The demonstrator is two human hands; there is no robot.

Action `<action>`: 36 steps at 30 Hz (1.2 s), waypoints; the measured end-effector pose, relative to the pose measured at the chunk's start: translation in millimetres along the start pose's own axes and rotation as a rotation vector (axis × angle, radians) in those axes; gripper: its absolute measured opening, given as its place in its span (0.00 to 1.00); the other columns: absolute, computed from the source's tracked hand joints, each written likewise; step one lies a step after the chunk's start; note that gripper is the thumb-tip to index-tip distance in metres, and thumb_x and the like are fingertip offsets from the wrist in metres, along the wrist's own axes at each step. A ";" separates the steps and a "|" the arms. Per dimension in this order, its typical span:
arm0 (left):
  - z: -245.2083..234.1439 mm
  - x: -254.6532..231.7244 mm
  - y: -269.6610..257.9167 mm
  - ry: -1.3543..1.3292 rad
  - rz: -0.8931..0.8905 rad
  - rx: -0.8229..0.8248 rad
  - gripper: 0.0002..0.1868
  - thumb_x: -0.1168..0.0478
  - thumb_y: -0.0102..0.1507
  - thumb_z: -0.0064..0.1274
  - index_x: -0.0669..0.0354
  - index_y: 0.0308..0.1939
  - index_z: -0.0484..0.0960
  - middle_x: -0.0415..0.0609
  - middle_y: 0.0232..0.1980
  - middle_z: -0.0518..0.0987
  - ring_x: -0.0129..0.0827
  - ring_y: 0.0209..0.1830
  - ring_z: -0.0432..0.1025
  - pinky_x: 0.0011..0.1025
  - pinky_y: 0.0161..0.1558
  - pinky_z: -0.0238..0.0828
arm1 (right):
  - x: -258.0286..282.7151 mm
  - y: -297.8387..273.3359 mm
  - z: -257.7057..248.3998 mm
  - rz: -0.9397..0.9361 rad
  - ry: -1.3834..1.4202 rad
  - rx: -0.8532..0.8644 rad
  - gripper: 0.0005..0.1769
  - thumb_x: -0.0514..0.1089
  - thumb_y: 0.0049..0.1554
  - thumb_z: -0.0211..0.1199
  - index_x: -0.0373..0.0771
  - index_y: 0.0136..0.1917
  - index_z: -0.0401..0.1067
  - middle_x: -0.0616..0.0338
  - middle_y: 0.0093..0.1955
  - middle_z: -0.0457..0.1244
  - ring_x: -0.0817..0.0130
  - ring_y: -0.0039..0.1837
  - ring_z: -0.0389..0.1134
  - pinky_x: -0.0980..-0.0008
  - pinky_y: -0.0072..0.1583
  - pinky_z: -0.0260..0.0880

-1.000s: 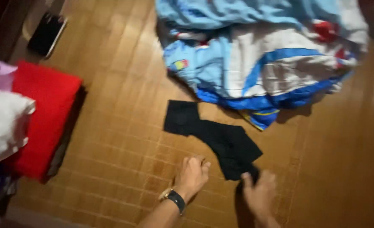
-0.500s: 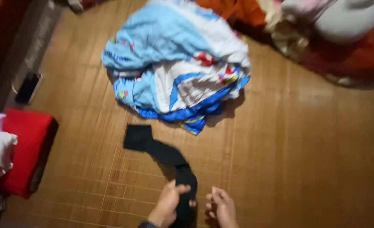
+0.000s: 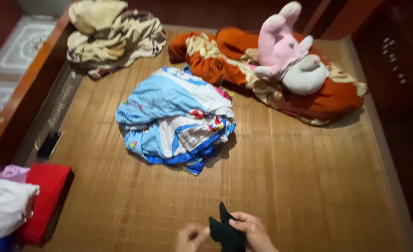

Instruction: Folding various garments including pants, shirts, and a dress on a bed.

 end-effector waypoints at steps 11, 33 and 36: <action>-17.7 -459.8 94.5 -0.008 0.427 0.819 0.17 0.68 0.58 0.59 0.65 0.52 0.84 0.45 0.45 0.86 0.24 0.44 0.75 0.28 0.50 0.75 | 225.7 -145.8 109.2 -0.526 -0.144 0.081 0.08 0.44 0.58 0.61 0.36 0.44 0.73 0.60 0.35 0.65 0.71 0.36 0.63 0.73 0.41 0.63; -77.3 -572.4 92.4 0.356 0.696 0.522 0.17 0.60 0.60 0.64 0.69 0.28 0.73 0.46 0.24 0.66 0.25 0.27 0.61 0.32 0.27 0.62 | 328.2 -320.6 185.7 -1.247 -0.662 -0.455 0.10 0.35 0.55 0.72 0.33 0.35 0.72 0.70 0.34 0.65 0.85 0.36 0.61 0.78 0.36 0.62; -83.7 -575.3 93.5 0.233 0.571 0.485 0.13 0.58 0.61 0.60 0.64 0.30 0.77 0.37 0.25 0.72 0.20 0.27 0.65 0.28 0.26 0.64 | 323.7 -328.2 181.3 -1.193 -0.723 -0.492 0.04 0.35 0.53 0.71 0.34 0.38 0.76 0.71 0.34 0.67 0.85 0.36 0.63 0.78 0.36 0.63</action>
Point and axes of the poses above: each hand's wrist, its own y-axis towards the middle knuckle, its own z-axis out of the palm, x = y × z, the point moved 10 cm from there along y, towards the middle knuckle
